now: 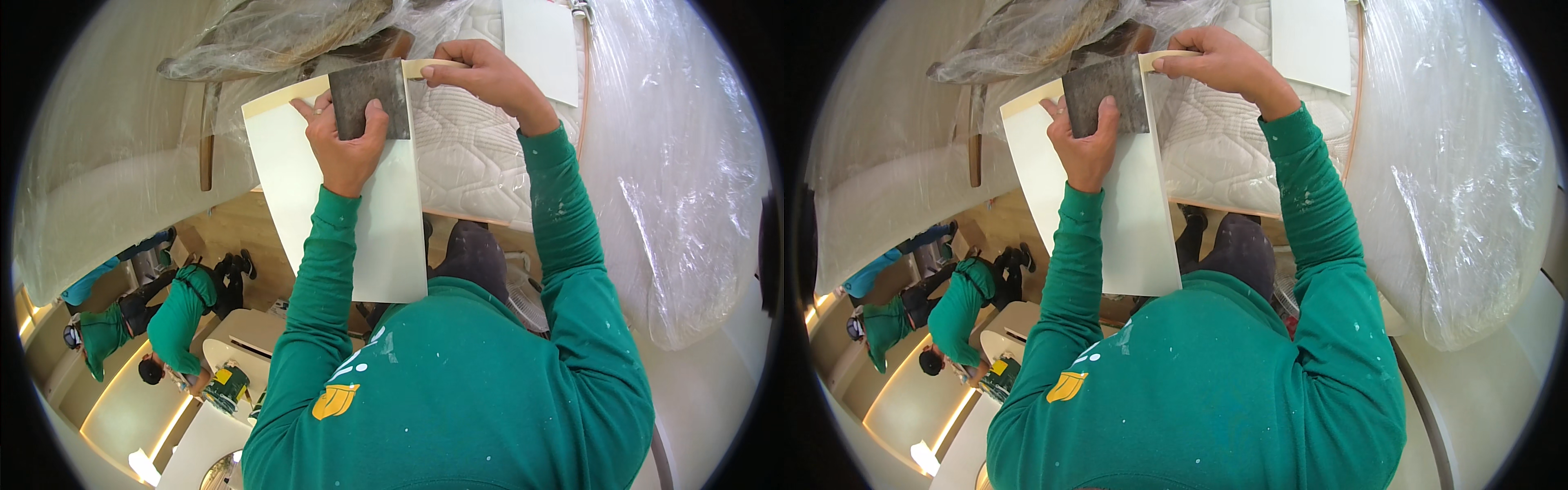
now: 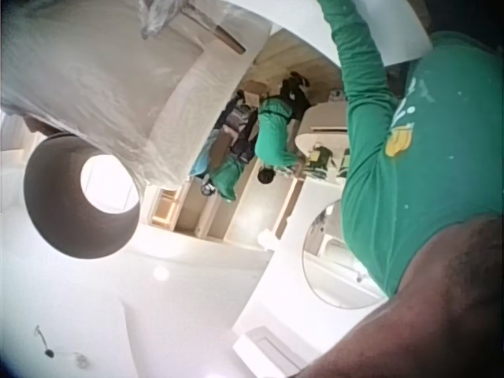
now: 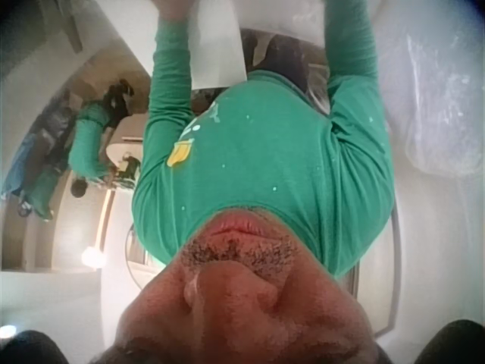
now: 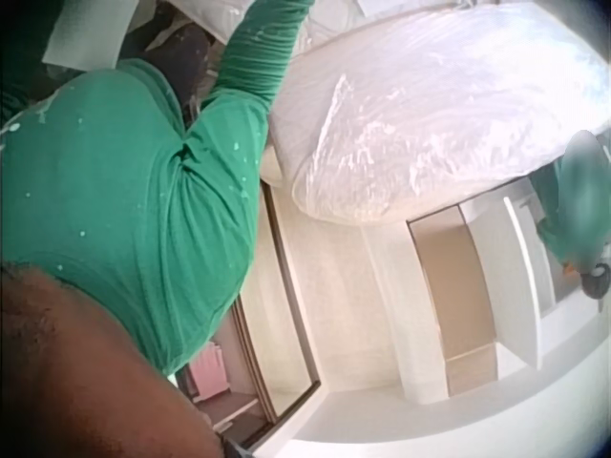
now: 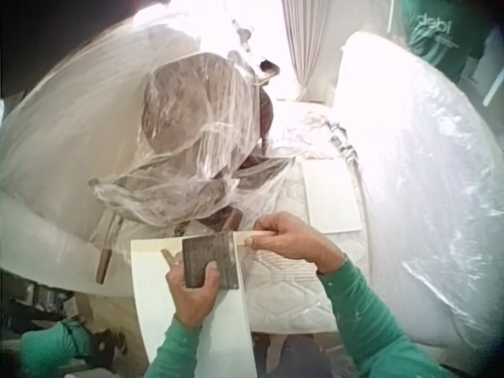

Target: The person applies masking tape to the edge of a white rectangular panel, presses the tape down by hand along the side, and then uses a sanding block to smooth or trim the taped edge.

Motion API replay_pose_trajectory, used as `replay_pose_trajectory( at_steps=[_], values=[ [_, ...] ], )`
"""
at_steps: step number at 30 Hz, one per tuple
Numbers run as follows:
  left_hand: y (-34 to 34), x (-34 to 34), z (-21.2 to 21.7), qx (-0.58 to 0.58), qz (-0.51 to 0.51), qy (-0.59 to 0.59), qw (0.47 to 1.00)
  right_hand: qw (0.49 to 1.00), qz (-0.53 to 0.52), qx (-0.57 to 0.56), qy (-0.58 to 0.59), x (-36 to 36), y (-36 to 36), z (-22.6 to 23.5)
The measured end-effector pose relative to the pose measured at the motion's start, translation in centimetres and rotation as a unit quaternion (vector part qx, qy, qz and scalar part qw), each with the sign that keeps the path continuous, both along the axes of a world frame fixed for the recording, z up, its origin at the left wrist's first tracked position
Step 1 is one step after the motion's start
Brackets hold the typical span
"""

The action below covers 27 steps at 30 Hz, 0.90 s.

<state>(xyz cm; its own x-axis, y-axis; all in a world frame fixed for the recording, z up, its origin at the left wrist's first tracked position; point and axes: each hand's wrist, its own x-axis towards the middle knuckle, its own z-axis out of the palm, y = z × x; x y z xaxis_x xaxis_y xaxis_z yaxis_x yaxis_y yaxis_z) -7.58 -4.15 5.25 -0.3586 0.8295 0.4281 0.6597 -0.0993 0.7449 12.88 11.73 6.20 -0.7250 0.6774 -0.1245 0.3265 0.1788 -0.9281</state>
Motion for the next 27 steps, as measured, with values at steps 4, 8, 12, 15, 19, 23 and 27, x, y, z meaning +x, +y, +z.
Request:
replay_pose_trajectory(
  at_steps=[4,8,12,15,19,23,27],
  values=[
    [0.0,0.2,0.0,0.004,0.007,-0.043,0.999,1.000,0.010,-0.007,-0.019,0.0,-0.2,0.9],
    [0.2,-0.1,0.0,0.015,0.008,-0.059,0.998,1.000,0.004,-0.004,0.004,-0.2,-0.1,0.2],
    [0.4,-0.5,0.0,0.025,0.012,-0.065,0.998,1.000,0.007,-0.007,-0.018,-0.8,0.2,1.1],
    [0.7,-0.5,0.3,0.019,0.011,-0.058,0.998,1.000,0.012,-0.004,-0.015,-1.0,0.7,1.0],
    [1.2,-0.8,0.0,0.025,0.019,-0.061,0.998,1.000,0.014,-0.007,0.001,-1.4,1.1,1.4],
    [1.4,-0.6,0.0,0.018,0.038,-0.083,0.996,1.000,0.012,-0.009,0.003,-1.7,1.4,1.7],
    [1.4,-0.1,0.1,0.025,0.052,-0.082,0.995,1.000,-0.006,-0.009,0.012,-1.9,1.1,1.9]
  ],
)
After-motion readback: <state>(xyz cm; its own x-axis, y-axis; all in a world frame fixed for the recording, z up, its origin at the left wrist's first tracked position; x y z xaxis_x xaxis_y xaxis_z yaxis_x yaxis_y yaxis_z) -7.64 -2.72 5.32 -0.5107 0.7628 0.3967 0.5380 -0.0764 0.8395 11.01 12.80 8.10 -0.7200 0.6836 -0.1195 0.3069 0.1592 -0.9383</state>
